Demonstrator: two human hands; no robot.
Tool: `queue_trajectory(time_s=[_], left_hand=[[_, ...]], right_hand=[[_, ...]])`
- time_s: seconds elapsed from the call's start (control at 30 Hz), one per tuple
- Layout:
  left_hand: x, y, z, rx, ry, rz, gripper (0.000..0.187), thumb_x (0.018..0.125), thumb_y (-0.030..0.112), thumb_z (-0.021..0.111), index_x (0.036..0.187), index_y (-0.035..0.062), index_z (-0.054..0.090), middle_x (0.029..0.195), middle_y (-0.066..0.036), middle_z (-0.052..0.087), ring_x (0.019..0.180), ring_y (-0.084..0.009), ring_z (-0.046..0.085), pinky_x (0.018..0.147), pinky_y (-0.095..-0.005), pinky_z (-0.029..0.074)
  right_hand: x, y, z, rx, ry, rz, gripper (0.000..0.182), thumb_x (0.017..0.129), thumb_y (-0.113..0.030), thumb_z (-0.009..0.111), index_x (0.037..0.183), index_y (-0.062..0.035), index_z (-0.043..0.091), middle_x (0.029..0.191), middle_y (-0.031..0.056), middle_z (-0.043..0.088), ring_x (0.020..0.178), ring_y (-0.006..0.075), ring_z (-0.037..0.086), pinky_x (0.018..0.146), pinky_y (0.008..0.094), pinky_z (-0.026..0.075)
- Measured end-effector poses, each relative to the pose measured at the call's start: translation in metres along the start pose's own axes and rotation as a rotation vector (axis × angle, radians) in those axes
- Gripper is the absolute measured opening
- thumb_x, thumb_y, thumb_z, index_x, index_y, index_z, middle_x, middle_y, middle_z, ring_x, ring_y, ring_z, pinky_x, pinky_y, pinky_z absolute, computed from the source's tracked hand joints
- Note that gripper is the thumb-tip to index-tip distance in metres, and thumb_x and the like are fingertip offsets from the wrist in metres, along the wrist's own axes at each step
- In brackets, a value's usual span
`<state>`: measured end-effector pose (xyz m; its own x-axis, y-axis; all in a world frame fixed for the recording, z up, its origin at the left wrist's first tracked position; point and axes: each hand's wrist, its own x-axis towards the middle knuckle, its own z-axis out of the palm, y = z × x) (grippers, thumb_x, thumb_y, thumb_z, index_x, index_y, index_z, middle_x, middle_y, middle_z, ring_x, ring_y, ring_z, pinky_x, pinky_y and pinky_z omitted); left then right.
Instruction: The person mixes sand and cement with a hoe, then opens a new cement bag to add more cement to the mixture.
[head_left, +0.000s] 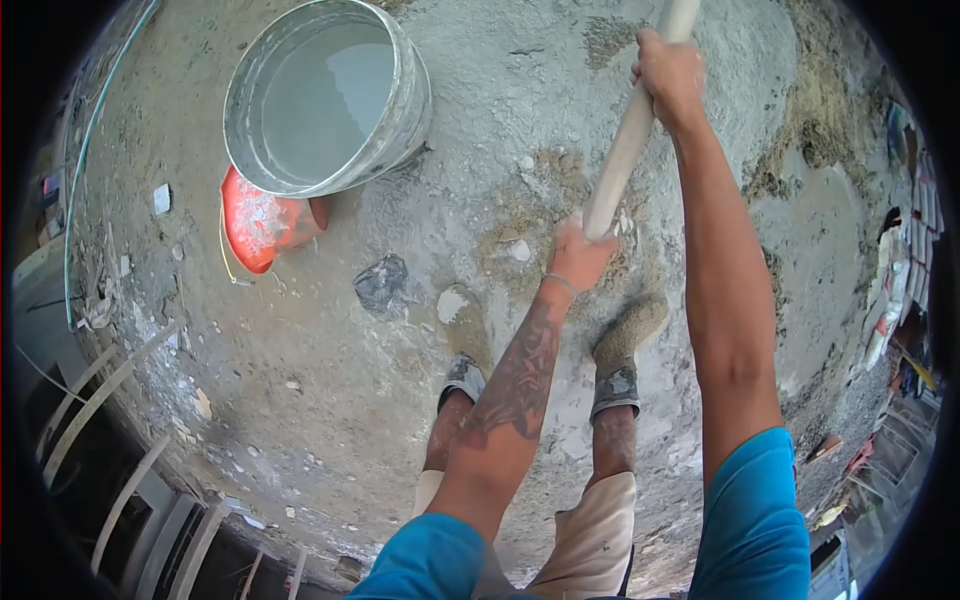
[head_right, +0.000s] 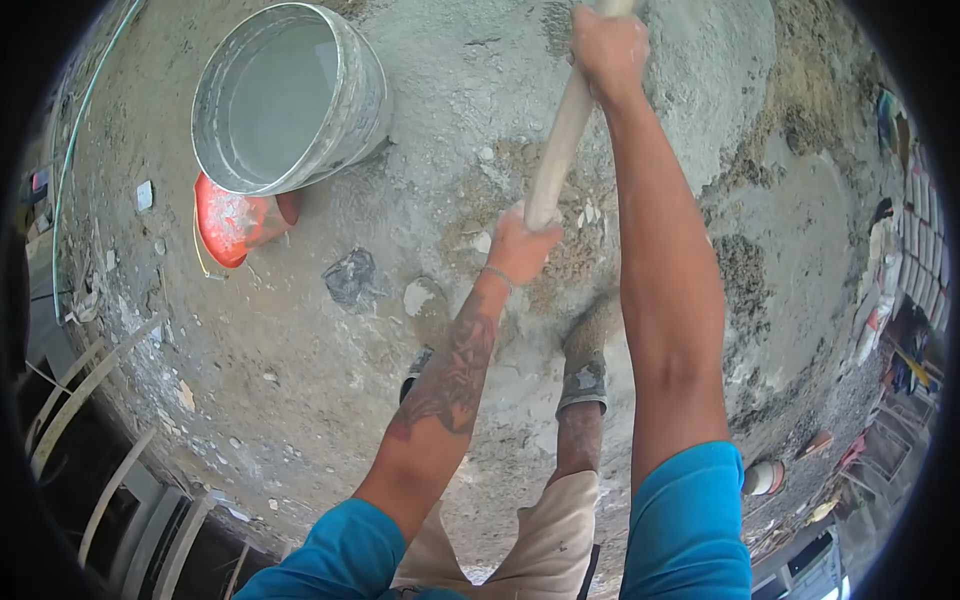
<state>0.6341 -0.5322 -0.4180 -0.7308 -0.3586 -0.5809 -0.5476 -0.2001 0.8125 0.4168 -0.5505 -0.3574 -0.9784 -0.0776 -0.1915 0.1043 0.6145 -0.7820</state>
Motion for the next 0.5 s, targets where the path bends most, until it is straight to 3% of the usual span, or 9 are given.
queue_trajectory(time_s=[0.07,0.13,0.2,0.3,0.37,0.4,0.43,0.5], left_hand=[[-0.008,0.002,0.008,-0.031,-0.041,-0.081,0.017,0.069,0.014,0.058,0.074,-0.002,0.053,0.056,-0.005,0.05,0.045,-0.0132,0.049,0.041,-0.0298,0.038],[-0.035,-0.006,0.021,-0.507,-0.126,-0.445,0.013,0.07,0.011,0.057,0.068,0.0003,0.05,0.054,-0.002,0.047,0.042,-0.0122,0.045,0.038,-0.0282,0.035],[-0.072,-0.018,0.019,-0.442,-0.073,-0.567,0.013,0.07,0.009,0.055,0.063,0.002,0.047,0.052,-0.001,0.043,0.04,-0.0116,0.043,0.036,-0.0267,0.033],[-0.128,-0.054,0.01,-0.288,-0.101,-0.681,0.012,0.07,0.01,0.054,0.065,0.0004,0.049,0.053,-0.003,0.047,0.042,-0.0125,0.046,0.038,-0.0277,0.035],[-0.177,-0.087,0.017,-0.057,-0.075,-0.682,0.015,0.067,0.012,0.056,0.072,-0.0023,0.053,0.056,-0.007,0.052,0.045,-0.0156,0.051,0.041,-0.0312,0.039],[-0.195,-0.089,0.016,0.035,-0.028,-0.593,0.02,0.067,0.015,0.058,0.076,-0.0021,0.054,0.061,-0.012,0.055,0.054,-0.0242,0.054,0.05,-0.035,0.042],[-0.218,-0.093,0.019,0.124,0.023,-0.515,0.025,0.066,0.017,0.059,0.081,-0.0019,0.055,0.065,-0.017,0.058,0.063,-0.0328,0.057,0.058,-0.0388,0.045],[-0.264,-0.121,0.025,0.218,0.064,-0.402,0.026,0.064,0.018,0.06,0.082,-0.0001,0.056,0.068,-0.019,0.058,0.066,-0.0359,0.057,0.06,-0.0398,0.046]], right_hand=[[0.037,0.032,0.023,-0.17,-0.234,-0.219,0.034,0.071,-0.027,0.054,0.055,0.0027,0.055,0.051,0.0102,0.056,0.048,0.0173,0.056,0.049,0.0321,0.046],[0.01,0.065,0.051,-0.267,-0.269,0.079,0.034,0.071,-0.029,0.054,0.058,0.0024,0.058,0.052,0.0104,0.057,0.051,0.0201,0.058,0.052,0.0325,0.047],[-0.02,0.116,0.074,-0.5,-0.275,0.185,0.035,0.071,-0.03,0.055,0.061,0.0028,0.06,0.055,0.0116,0.058,0.055,0.0225,0.06,0.056,0.0338,0.048],[-0.089,0.137,0.052,-0.455,-0.311,0.244,0.037,0.071,-0.032,0.056,0.065,0.0044,0.06,0.06,0.0147,0.059,0.056,0.0242,0.06,0.058,0.0348,0.048],[-0.142,0.134,0.019,-0.325,-0.41,0.393,0.034,0.073,-0.028,0.054,0.065,0.0057,0.057,0.057,0.0134,0.056,0.052,0.0209,0.057,0.05,0.0335,0.046],[-0.162,0.179,0.022,-0.157,-0.395,0.491,0.029,0.073,-0.024,0.055,0.063,0.0035,0.054,0.054,0.0096,0.053,0.048,0.0167,0.054,0.045,0.031,0.044],[-0.188,0.155,0.001,-0.041,-0.404,0.596,0.024,0.072,-0.021,0.055,0.067,0.0023,0.052,0.054,0.0061,0.049,0.044,0.0137,0.048,0.04,0.0289,0.041],[-0.232,0.179,-0.018,0.146,-0.39,0.716,0.017,0.073,-0.014,0.053,0.075,0.0015,0.047,0.058,0.0042,0.046,0.042,0.012,0.043,0.038,0.027,0.038]])
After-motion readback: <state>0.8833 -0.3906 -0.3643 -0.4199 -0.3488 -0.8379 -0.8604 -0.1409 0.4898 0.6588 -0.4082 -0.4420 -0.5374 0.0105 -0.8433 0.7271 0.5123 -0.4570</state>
